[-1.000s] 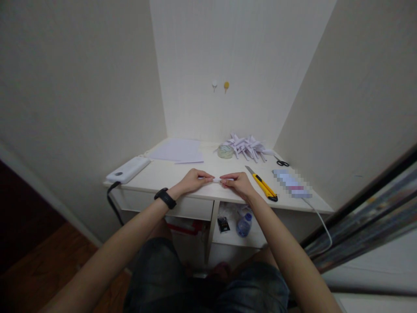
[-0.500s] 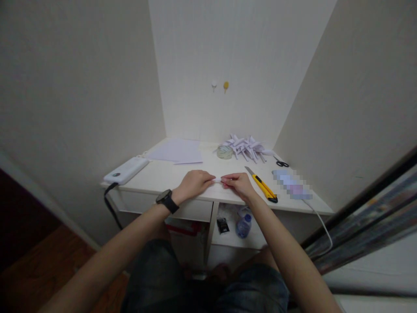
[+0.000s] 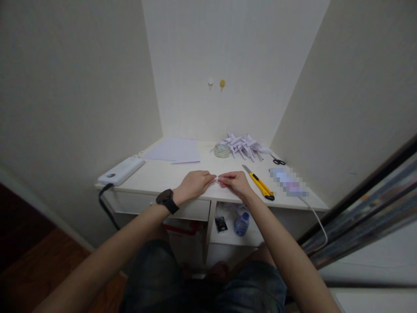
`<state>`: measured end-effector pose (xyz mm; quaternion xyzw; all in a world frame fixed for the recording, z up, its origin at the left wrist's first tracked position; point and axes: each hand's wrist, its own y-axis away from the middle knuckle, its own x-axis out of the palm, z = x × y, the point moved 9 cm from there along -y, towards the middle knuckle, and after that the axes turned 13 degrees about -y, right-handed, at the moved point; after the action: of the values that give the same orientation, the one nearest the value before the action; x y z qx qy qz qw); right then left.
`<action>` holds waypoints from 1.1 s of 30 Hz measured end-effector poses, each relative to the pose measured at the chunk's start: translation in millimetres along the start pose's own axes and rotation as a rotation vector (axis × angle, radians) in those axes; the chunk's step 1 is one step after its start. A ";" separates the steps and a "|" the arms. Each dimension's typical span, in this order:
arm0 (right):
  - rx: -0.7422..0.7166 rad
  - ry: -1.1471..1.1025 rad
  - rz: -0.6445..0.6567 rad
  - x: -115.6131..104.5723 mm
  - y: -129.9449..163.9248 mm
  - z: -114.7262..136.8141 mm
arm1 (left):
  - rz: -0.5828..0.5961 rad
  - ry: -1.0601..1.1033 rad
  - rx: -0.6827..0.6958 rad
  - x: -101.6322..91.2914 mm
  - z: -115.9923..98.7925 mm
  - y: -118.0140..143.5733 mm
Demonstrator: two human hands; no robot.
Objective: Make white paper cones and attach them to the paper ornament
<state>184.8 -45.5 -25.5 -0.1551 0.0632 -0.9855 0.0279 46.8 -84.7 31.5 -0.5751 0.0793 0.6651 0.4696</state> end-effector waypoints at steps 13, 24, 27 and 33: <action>-0.054 0.013 -0.055 -1.5 -1.2 5.4 | 0.082 -0.170 0.049 9.7 -10.0 -4.3; 0.029 0.014 -0.032 9.2 -13.0 10.5 | 0.150 -0.129 -0.005 22.0 -4.1 -27.1; 0.012 0.054 -0.021 2.9 -23.2 18.8 | 0.203 -0.090 -0.032 25.3 5.5 -36.5; -0.234 0.926 -0.242 -54.5 -6.1 81.1 | 0.132 -0.005 -0.187 30.5 48.6 -61.9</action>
<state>261.5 -44.7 35.4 0.2910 0.1607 -0.9334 -0.1352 60.7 -3.2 48.7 -0.6084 0.0535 0.7005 0.3692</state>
